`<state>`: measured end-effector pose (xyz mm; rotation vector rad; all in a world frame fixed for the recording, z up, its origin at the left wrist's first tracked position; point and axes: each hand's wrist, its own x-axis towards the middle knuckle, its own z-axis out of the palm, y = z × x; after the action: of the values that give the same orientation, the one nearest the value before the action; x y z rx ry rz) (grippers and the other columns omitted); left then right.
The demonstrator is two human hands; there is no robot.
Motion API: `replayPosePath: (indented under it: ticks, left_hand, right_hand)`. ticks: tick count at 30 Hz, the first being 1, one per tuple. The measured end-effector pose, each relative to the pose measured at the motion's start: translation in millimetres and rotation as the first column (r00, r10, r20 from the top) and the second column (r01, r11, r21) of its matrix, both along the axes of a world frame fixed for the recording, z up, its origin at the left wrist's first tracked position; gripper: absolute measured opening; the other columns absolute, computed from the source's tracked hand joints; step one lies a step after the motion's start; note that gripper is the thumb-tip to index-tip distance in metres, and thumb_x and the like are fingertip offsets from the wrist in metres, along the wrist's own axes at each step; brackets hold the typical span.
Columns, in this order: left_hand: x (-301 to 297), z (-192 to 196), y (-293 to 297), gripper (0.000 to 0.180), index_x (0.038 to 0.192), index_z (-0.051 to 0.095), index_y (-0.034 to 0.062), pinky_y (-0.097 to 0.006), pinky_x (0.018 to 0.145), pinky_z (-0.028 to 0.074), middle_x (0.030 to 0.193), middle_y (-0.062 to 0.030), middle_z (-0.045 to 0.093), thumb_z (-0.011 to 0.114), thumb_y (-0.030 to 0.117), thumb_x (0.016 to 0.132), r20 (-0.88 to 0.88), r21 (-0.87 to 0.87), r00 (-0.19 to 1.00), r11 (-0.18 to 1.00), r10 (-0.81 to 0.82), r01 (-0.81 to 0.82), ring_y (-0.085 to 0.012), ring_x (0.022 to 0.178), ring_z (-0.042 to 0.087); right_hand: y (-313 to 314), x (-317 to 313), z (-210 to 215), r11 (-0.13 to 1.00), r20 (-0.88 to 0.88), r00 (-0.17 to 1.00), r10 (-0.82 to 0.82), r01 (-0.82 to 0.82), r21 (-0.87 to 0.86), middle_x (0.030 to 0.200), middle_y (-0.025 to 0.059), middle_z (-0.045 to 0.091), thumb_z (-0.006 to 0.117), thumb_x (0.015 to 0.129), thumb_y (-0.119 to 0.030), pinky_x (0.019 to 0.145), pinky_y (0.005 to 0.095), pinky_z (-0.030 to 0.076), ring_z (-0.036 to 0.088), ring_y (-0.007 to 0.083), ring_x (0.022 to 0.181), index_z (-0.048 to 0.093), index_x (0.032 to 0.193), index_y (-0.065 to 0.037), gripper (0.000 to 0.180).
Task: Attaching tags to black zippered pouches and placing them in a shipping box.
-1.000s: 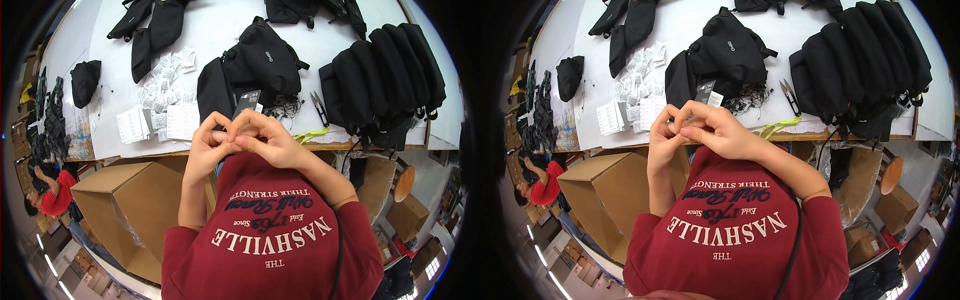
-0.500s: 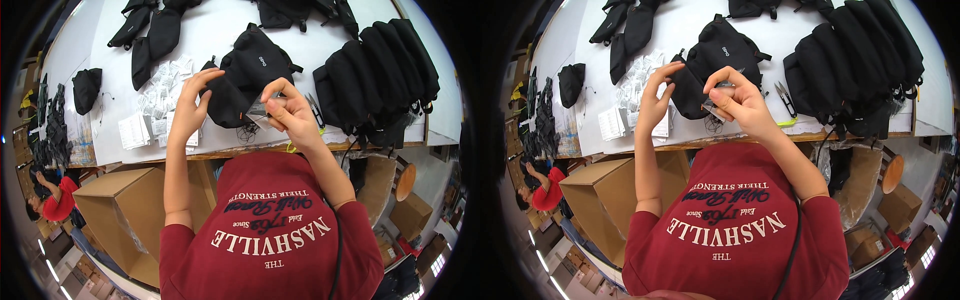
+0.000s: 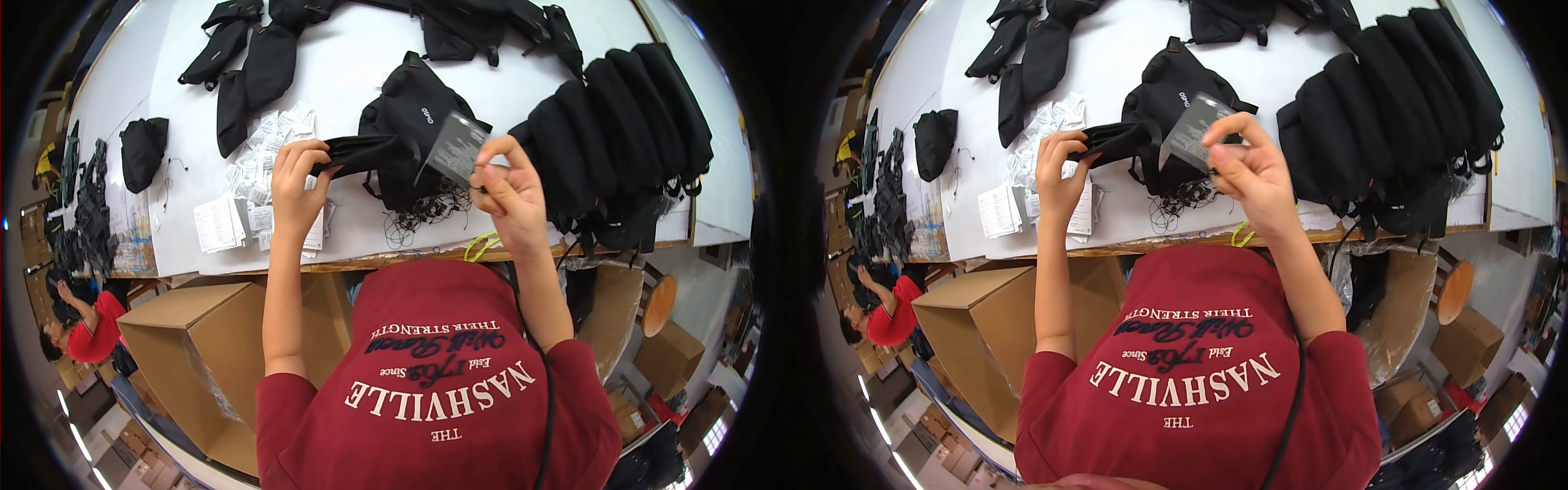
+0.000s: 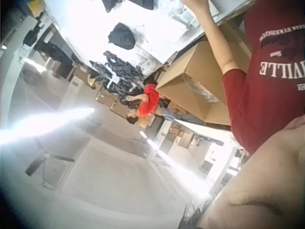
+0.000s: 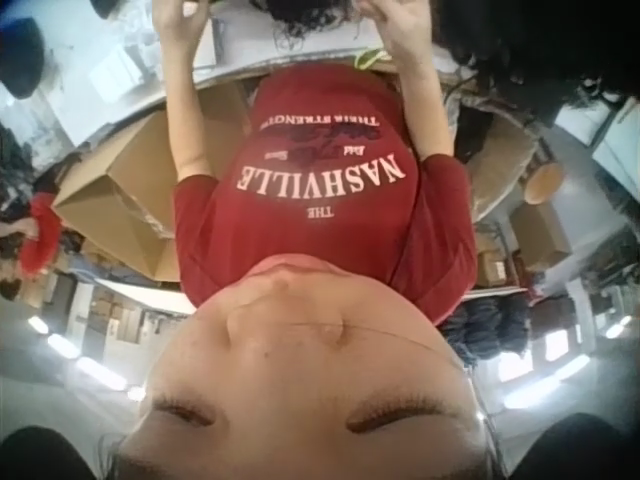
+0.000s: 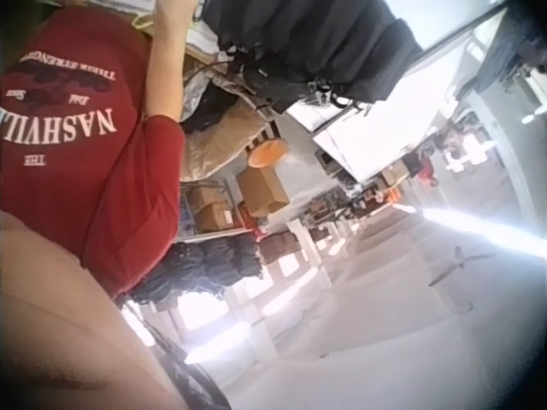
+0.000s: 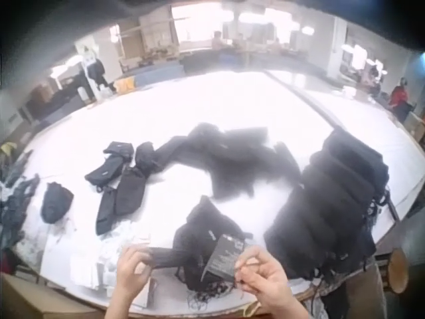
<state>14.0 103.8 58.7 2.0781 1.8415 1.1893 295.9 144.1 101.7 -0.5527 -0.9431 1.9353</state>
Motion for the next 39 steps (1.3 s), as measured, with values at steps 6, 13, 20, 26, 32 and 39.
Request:
replayPosePath:
  ticks: [6, 13, 20, 26, 32, 39]
  left_hand:
    - [10.4, -19.7, -26.3, 0.028, 0.083, 0.059, 0.0070, -0.036, 0.079, 0.042, 0.097, -0.0041, 0.064, 0.068, -0.006, 0.061, -0.082, 0.038, 0.995, 0.998, 0.054, -0.051, -0.0245, 0.091, 0.058]
    - [15.6, -31.7, -33.3, 0.030, 0.086, 0.060, 0.0038, -0.038, 0.080, 0.047, 0.095, -0.0108, 0.064, 0.068, -0.010, 0.060, 0.012, 0.020, 0.994, 0.993, 0.113, -0.113, -0.0296, 0.092, 0.059]
    - [12.7, -29.6, -29.5, 0.033, 0.093, 0.064, 0.0033, -0.038, 0.081, 0.047, 0.091, -0.0106, 0.064, 0.068, -0.008, 0.062, -0.007, 0.014, 0.997, 0.996, 0.083, -0.083, -0.0295, 0.091, 0.060]
    - [12.1, -29.4, -23.7, 0.030, 0.091, 0.064, 0.0031, -0.038, 0.080, 0.047, 0.089, -0.0098, 0.064, 0.068, -0.008, 0.063, -0.015, 0.011, 0.996, 0.996, 0.084, -0.083, -0.0292, 0.090, 0.060]
    - [8.9, -24.9, -18.9, 0.026, 0.086, 0.064, 0.0034, -0.037, 0.077, 0.048, 0.087, -0.0090, 0.065, 0.068, -0.007, 0.063, 0.029, -0.022, 0.997, 0.997, 0.070, -0.069, -0.0288, 0.085, 0.061]
    - [8.0, -24.4, -15.0, 0.024, 0.084, 0.064, 0.0041, -0.036, 0.075, 0.048, 0.086, -0.0087, 0.066, 0.068, -0.006, 0.063, 0.004, -0.057, 0.999, 0.998, 0.035, -0.035, -0.0274, 0.083, 0.062]
  right_hand:
    - [2.3, 10.5, -11.8, 0.998, 0.066, 0.997, -0.047, 0.049, -0.028, 0.062, -0.0053, 0.045, 0.055, 0.095, -0.008, 0.048, 0.0193, 0.019, 0.025, 0.0013, 0.049, 0.052, 0.105, -0.004, 0.012]
    - [3.6, 14.0, -15.6, 0.999, 0.144, 0.989, -0.033, 0.035, -0.014, 0.061, -0.0064, 0.043, 0.056, 0.095, -0.008, 0.047, 0.0199, 0.017, 0.024, 0.0007, 0.048, 0.053, 0.104, -0.004, 0.011]
    - [3.3, 15.5, -14.0, 0.995, 0.344, 0.936, -0.074, 0.048, 0.083, 0.058, -0.0089, 0.039, 0.055, 0.095, -0.010, 0.047, 0.0200, 0.017, 0.025, 0.0001, 0.049, 0.055, 0.102, -0.003, 0.010]
    - [2.7, 13.4, -19.3, 0.918, 0.675, 0.669, -0.312, 0.030, 0.394, 0.064, -0.0039, 0.045, 0.055, 0.093, -0.008, 0.054, 0.0234, 0.030, 0.040, 0.0042, 0.058, 0.060, 0.104, -0.005, 0.012]
    - [3.8, 6.8, -18.7, 0.618, 0.726, 0.360, -0.586, -0.382, 0.688, 0.115, 0.0082, 0.052, 0.065, 0.076, -0.002, 0.088, 0.0380, 0.040, 0.049, 0.0251, 0.104, 0.059, 0.121, -0.018, 0.048]
    - [15.3, -13.6, -31.4, 0.493, 0.711, 0.365, -0.602, -0.530, 0.690, 0.135, 0.0066, 0.040, 0.078, 0.063, -0.009, 0.103, 0.0423, 0.030, 0.036, 0.0291, 0.127, 0.056, 0.128, -0.029, 0.072]
